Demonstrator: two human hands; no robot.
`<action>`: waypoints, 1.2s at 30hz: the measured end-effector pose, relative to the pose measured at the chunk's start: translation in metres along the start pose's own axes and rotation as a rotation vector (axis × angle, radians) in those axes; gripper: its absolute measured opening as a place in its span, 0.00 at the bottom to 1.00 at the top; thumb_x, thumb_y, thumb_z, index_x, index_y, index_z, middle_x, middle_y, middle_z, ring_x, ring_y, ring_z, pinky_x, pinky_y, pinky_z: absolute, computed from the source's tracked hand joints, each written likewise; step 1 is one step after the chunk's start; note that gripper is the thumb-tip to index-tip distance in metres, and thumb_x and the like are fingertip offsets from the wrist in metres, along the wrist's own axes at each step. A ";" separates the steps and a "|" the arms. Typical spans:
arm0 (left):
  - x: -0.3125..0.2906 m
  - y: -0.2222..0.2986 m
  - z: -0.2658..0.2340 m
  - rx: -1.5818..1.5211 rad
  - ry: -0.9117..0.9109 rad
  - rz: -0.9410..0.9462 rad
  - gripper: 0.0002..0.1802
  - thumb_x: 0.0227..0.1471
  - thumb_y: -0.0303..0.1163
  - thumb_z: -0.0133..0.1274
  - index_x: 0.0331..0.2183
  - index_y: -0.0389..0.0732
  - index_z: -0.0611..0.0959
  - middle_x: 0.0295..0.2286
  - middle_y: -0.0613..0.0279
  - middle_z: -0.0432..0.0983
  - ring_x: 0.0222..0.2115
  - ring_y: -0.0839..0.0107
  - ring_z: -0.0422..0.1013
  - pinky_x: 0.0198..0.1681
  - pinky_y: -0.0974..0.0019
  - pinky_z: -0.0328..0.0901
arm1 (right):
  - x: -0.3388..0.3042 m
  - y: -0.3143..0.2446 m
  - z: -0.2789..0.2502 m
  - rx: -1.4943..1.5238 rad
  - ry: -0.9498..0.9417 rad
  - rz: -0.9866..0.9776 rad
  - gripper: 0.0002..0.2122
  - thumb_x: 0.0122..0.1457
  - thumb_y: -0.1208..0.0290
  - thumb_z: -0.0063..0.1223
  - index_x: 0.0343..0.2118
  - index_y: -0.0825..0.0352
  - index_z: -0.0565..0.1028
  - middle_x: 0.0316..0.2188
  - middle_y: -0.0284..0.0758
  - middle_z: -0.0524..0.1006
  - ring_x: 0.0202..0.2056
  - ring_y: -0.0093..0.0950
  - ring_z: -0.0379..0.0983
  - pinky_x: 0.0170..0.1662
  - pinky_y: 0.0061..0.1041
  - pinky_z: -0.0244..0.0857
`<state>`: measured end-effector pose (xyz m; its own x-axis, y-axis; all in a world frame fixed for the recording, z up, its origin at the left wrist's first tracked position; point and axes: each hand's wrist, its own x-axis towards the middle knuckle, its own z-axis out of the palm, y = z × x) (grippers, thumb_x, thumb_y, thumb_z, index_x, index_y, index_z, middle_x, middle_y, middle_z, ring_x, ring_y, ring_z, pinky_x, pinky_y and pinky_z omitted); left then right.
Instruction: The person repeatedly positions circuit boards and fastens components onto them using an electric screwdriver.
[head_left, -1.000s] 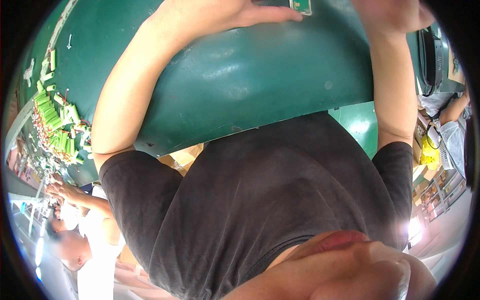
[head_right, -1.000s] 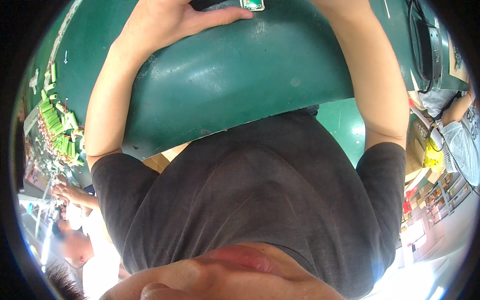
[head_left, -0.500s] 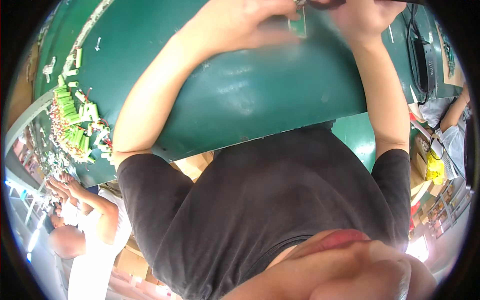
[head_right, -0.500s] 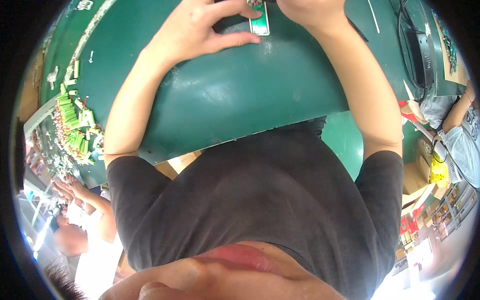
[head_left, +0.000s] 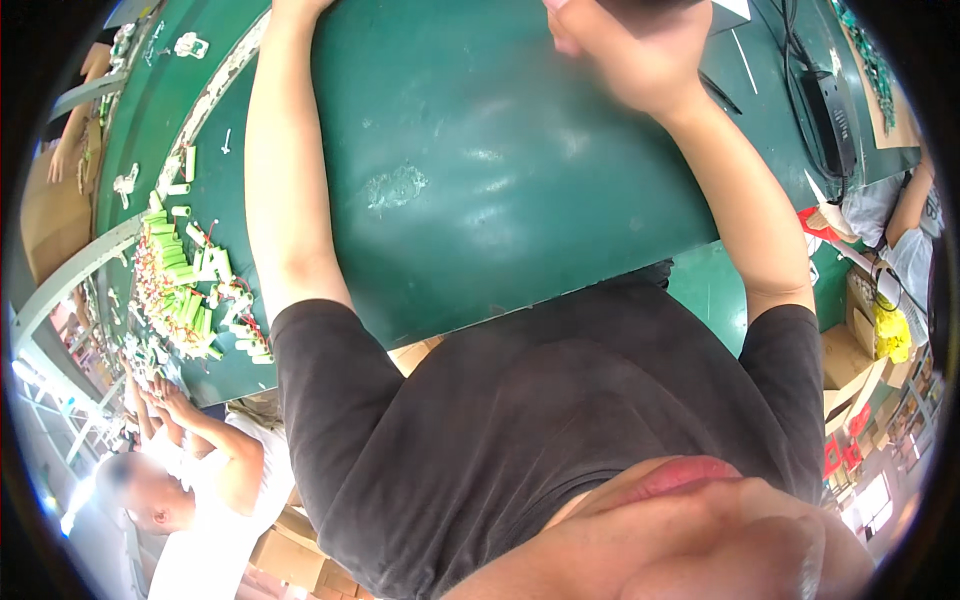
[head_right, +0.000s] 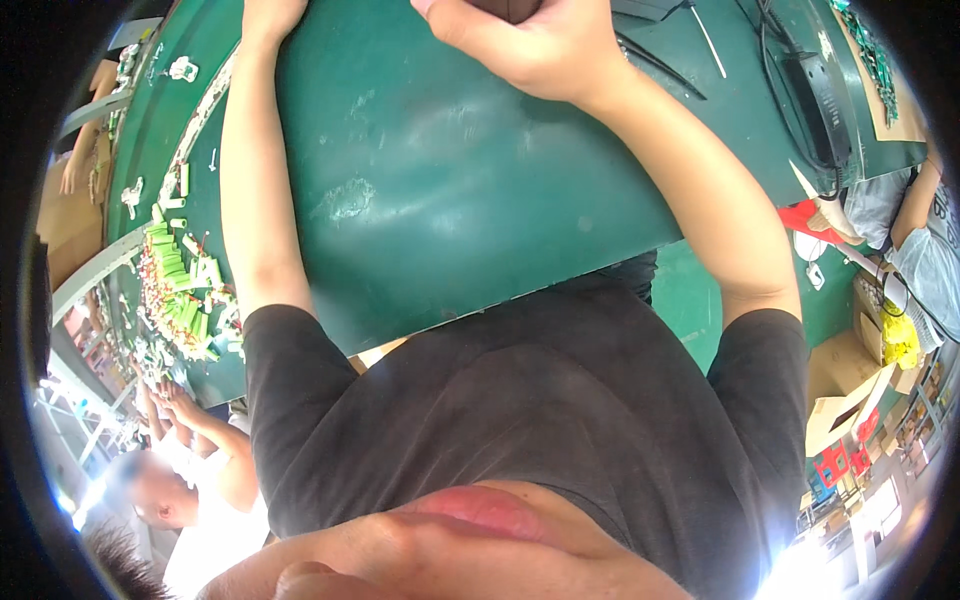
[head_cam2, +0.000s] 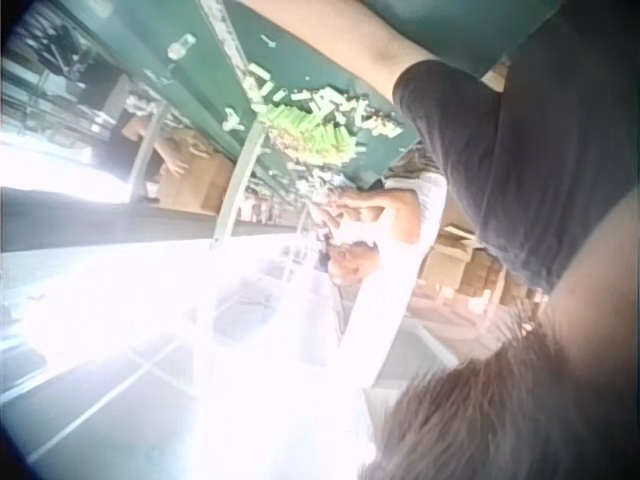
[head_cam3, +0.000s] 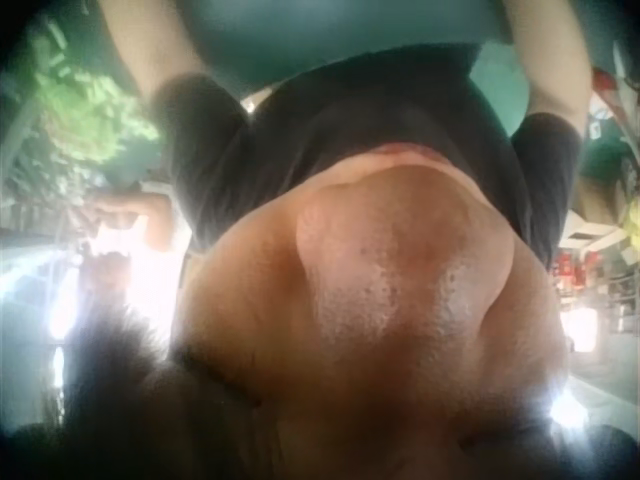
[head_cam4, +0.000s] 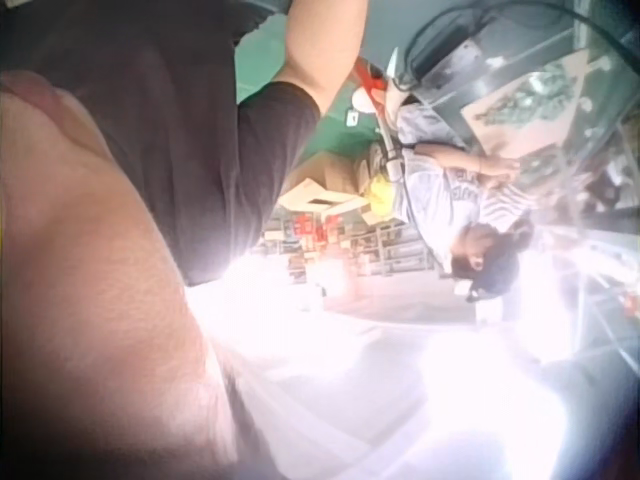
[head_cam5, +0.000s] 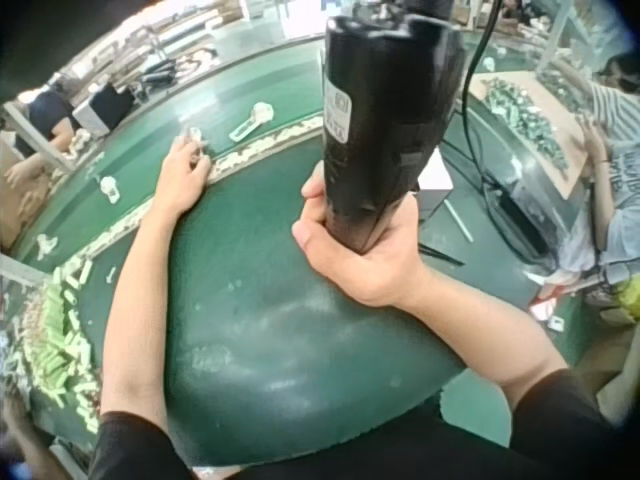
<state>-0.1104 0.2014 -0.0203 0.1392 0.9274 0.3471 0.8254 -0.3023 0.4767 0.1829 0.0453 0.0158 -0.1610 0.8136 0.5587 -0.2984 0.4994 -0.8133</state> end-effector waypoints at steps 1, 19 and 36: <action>0.001 -0.004 0.005 0.112 0.051 0.054 0.20 0.54 0.30 0.53 0.47 0.33 0.82 0.62 0.37 0.63 0.54 0.44 0.71 0.55 0.54 0.69 | 0.001 -0.001 -0.001 0.020 -0.005 0.010 0.14 0.57 0.87 0.58 0.46 0.74 0.71 0.28 0.29 0.76 0.28 0.15 0.71 0.32 0.16 0.63; -0.017 0.021 0.000 0.068 -0.019 0.372 0.12 0.60 0.28 0.52 0.43 0.32 0.83 0.47 0.47 0.76 0.48 0.48 0.73 0.54 0.56 0.67 | 0.000 -0.002 0.002 0.036 -0.035 0.033 0.16 0.57 0.89 0.57 0.48 0.74 0.69 0.28 0.31 0.75 0.27 0.16 0.70 0.32 0.17 0.63; -0.023 0.025 -0.001 0.035 0.105 0.271 0.07 0.56 0.21 0.56 0.37 0.34 0.85 0.48 0.50 0.72 0.37 0.57 0.76 0.41 0.59 0.70 | 0.000 0.021 0.005 0.126 -0.010 -0.177 0.07 0.56 0.86 0.60 0.36 0.69 0.76 0.22 0.26 0.76 0.26 0.17 0.72 0.54 0.30 0.67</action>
<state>-0.0929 0.1721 -0.0158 0.3017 0.7854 0.5405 0.7844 -0.5267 0.3275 0.1719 0.0543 -0.0005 -0.1045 0.7135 0.6929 -0.4379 0.5925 -0.6762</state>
